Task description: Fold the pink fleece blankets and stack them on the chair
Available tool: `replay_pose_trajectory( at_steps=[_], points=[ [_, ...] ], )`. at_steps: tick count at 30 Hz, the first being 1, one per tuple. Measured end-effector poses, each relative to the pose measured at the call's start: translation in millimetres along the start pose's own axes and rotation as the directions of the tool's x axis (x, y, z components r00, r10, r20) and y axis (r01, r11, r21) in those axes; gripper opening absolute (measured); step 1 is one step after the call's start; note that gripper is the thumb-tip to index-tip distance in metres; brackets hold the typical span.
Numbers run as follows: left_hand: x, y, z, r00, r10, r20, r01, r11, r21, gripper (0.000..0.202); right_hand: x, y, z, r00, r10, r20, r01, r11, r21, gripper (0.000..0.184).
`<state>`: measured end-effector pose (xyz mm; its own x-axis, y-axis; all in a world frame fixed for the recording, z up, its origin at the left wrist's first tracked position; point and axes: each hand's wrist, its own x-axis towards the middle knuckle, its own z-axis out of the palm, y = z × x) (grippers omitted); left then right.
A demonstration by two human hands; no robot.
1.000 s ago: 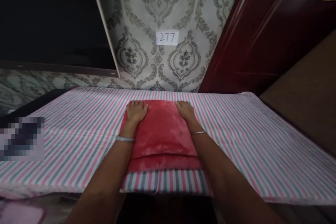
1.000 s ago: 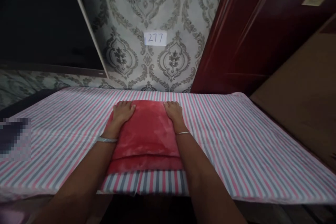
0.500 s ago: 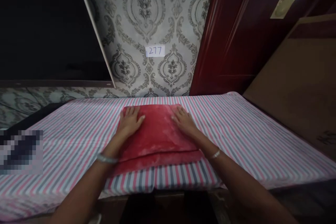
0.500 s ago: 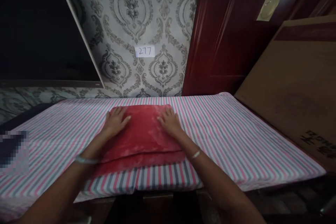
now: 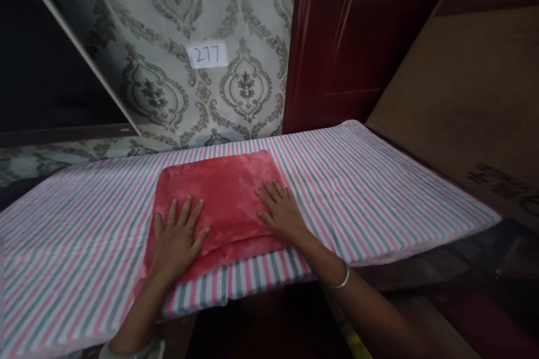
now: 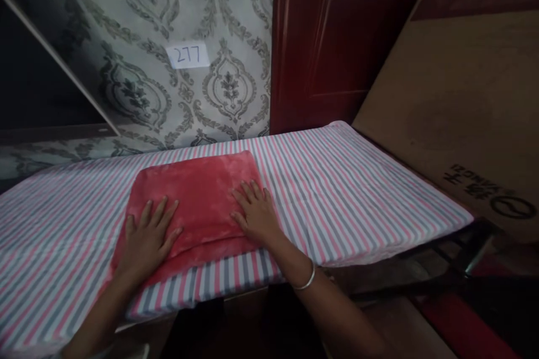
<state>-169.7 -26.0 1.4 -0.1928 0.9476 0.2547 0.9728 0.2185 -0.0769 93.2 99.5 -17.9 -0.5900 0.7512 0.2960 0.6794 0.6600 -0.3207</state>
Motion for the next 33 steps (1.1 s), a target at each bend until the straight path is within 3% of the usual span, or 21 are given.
replay_pose_trajectory(
  at_steps=[6,9,13,16,21,27,31,33],
  points=[
    [0.3,-16.1,4.7,0.996,0.049,-0.08,-0.053,0.998,-0.042,0.065,-3.5,19.8,7.6,0.951,0.146,-0.273,-0.08,0.968,0.239,0.048],
    [1.5,-15.3,-0.8,0.985,0.113,-0.132,-0.129,0.984,-0.125,0.059,-3.3,24.1,7.3,0.928,0.236,-0.288,-0.125,0.926,0.356,0.046],
    [-2.4,22.3,-5.9,0.912,0.358,-0.201,-0.39,0.908,-0.152,0.058,-2.2,21.4,4.8,0.924,0.307,-0.227,-0.178,0.873,0.454,0.052],
    [-10.7,59.8,0.7,0.845,0.458,-0.277,-0.49,0.87,-0.056,0.07,-1.4,21.5,4.9,0.912,0.358,-0.202,-0.212,0.829,0.517,0.059],
    [-17.8,94.2,8.8,0.83,0.431,-0.354,-0.447,0.894,0.04,0.075,1.6,28.4,4.7,0.895,0.407,-0.182,-0.156,0.669,0.727,0.064],
    [-9.9,129.9,8.5,0.853,0.366,-0.371,-0.391,0.92,0.01,0.079,2.1,27.0,-2.9,0.912,0.381,-0.152,0.037,0.29,0.956,0.062],
    [0.2,130.2,16.7,0.872,0.242,-0.425,-0.34,0.925,-0.17,0.06,1.3,24.0,-6.4,0.931,0.338,-0.14,0.106,0.119,0.987,0.056],
    [7.0,121.5,13.6,0.893,0.082,-0.442,-0.263,0.893,-0.364,0.051,2.4,24.0,-5.6,0.927,0.366,-0.081,0.066,0.052,0.996,0.057]
  ],
)
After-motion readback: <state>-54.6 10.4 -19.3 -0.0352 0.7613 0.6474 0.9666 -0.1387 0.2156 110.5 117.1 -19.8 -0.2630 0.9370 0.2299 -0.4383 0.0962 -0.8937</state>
